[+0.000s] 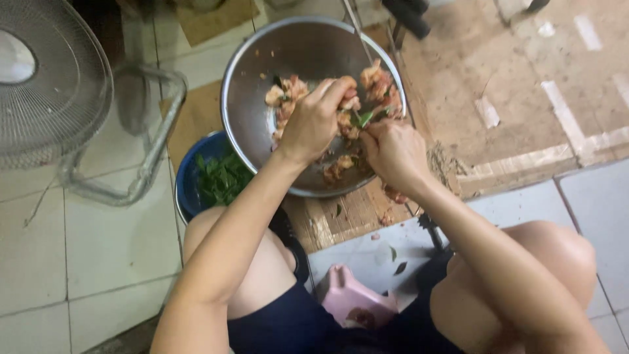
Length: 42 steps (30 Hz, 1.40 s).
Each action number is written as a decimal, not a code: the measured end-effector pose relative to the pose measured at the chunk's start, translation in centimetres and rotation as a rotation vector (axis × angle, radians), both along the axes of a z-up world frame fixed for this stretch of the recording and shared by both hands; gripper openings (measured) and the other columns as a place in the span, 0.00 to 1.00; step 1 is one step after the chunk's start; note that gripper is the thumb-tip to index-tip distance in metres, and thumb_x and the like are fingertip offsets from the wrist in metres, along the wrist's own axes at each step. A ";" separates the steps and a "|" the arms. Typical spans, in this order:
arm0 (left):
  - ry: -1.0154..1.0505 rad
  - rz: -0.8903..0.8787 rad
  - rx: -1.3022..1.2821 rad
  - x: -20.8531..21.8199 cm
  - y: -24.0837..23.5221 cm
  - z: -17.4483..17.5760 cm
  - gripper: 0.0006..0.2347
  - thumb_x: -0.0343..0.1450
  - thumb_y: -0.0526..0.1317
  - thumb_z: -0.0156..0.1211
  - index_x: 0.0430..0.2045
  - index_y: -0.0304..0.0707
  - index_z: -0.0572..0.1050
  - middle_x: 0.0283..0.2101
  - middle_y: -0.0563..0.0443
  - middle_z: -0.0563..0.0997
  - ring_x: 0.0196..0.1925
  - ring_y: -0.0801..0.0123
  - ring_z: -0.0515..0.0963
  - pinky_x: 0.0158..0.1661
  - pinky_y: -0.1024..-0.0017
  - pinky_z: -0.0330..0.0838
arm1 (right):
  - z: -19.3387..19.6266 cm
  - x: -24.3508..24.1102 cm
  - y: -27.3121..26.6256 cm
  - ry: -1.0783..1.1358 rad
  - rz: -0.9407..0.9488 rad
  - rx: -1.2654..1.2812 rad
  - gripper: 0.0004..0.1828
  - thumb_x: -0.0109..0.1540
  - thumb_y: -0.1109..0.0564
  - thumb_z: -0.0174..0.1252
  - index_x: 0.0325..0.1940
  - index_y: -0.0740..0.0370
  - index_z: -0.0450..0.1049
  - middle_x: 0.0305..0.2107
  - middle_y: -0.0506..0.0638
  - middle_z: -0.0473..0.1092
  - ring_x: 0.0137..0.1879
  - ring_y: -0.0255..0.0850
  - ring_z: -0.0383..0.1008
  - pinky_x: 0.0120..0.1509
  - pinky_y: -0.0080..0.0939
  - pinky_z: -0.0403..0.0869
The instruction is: Threading marinated meat chunks and leaves onto metal skewers for grilling.
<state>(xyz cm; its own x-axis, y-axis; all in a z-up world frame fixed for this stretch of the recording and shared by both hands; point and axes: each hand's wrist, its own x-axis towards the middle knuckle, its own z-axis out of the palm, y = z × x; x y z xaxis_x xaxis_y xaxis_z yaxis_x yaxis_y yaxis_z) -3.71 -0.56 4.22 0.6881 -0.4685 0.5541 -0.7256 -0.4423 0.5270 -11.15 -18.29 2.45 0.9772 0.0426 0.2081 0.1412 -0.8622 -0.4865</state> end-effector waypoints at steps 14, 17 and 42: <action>0.752 0.013 0.401 4.0 -2.1 -10.6 0.18 0.75 0.40 0.56 0.58 0.40 0.62 0.45 0.44 0.80 0.45 0.62 0.82 0.46 0.67 0.80 | 1.6 0.0 -0.2 0.135 -0.039 0.057 0.12 0.65 0.52 0.59 0.36 0.62 0.82 0.31 0.59 0.78 0.37 0.57 0.79 0.46 0.55 0.75; 0.714 -0.070 0.752 2.5 -3.3 -13.1 0.13 0.73 0.42 0.60 0.50 0.41 0.72 0.46 0.46 0.78 0.49 0.61 0.77 0.53 0.64 0.73 | 1.4 -0.1 -0.3 0.088 -0.004 0.051 0.12 0.64 0.53 0.60 0.38 0.63 0.82 0.34 0.59 0.78 0.38 0.58 0.79 0.45 0.56 0.74; 0.869 -0.169 0.926 1.6 1.0 -7.2 0.11 0.70 0.29 0.59 0.46 0.32 0.73 0.47 0.37 0.78 0.48 0.56 0.78 0.47 0.69 0.81 | 1.1 0.0 -0.5 0.074 0.026 0.005 0.13 0.65 0.53 0.59 0.39 0.64 0.83 0.35 0.58 0.77 0.42 0.55 0.78 0.47 0.57 0.74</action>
